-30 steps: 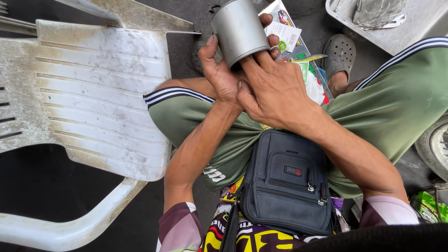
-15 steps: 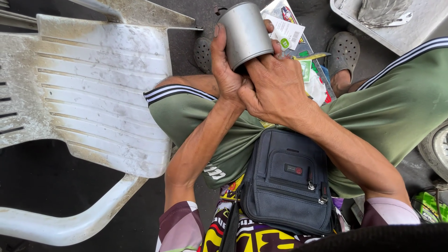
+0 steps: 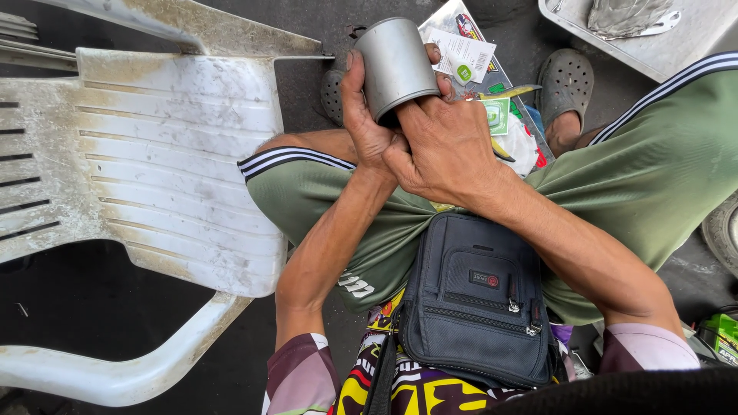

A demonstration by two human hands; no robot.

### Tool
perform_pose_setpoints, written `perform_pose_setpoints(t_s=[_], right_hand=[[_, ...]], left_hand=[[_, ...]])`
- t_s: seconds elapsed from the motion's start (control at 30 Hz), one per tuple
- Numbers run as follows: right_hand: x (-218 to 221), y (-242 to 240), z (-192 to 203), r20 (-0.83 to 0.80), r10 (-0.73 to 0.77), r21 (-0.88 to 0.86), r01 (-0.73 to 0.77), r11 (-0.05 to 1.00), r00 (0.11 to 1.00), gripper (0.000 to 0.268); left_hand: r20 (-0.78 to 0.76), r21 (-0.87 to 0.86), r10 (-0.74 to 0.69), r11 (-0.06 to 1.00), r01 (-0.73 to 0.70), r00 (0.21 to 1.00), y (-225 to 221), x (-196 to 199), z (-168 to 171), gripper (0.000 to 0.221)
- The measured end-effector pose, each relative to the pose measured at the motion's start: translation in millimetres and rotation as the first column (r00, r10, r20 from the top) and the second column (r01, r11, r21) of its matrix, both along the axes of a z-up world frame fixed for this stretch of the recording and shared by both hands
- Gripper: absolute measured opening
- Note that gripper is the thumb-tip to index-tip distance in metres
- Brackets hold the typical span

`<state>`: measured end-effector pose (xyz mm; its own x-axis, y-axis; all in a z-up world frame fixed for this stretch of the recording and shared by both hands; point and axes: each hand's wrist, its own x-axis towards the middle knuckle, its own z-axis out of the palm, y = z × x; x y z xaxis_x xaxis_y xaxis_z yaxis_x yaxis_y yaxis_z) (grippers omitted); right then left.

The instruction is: Cleaning the interior of a motorcycle starter motor housing using a cloth and a screwdriver

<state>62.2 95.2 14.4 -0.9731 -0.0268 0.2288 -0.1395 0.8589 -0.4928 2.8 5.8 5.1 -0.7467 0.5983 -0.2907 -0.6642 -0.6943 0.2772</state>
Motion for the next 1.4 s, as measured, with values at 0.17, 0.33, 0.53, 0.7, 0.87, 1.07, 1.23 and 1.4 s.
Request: perform_pose_setpoints(t_s=[0.17,0.33,0.53,0.7,0.87,1.07,1.23,1.4], right_hand=[[0.7,-1.1,-0.1,-0.010,0.014,-0.028,-0.014,0.999,1.000,0.026],[-1.2,4.8,19.0,0.125,0.072,-0.259,-0.038,0.965,0.990,0.029],[-4.1,19.0,23.1,0.203,0.252,-0.632,-0.069,0.771,0.946,0.026],[-3.0,19.6,13.9,0.305,0.331,-0.770,0.027,0.637,0.893,0.019],[-3.2,9.7,3.5,0.283,0.301,-0.852,0.095,0.515,0.910,0.015],[0.2,-1.6,2.5,0.262,0.124,-0.746,0.119,0.656,0.957,0.019],[0.8,-5.9,5.0,0.174,0.093,-0.715,0.061,0.697,0.980,0.014],[-1.2,-1.9,10.5,0.164,0.111,-0.654,0.024,0.756,0.980,0.019]], left_hand=[[0.027,-0.006,-0.005,1.000,0.005,1.000,-1.7,-0.6,3.7,0.063],[-0.016,0.096,0.007,0.995,-0.006,1.000,-3.1,-3.0,-6.0,0.066],[0.022,0.146,-0.060,0.988,0.056,0.998,-2.8,-2.6,-13.5,0.071],[0.039,0.168,-0.106,0.981,0.098,0.994,-6.0,-1.5,-24.8,0.075],[-0.032,0.108,-0.052,0.993,0.055,0.998,-3.0,-3.9,-17.3,0.073],[-0.054,0.060,-0.019,0.998,0.022,0.998,0.2,-1.8,-8.8,0.071],[0.026,0.127,0.001,0.992,-0.005,1.000,-2.5,-7.3,-11.3,0.072],[-0.025,0.199,-0.085,0.976,0.088,0.996,-5.1,-11.1,-17.3,0.076]])
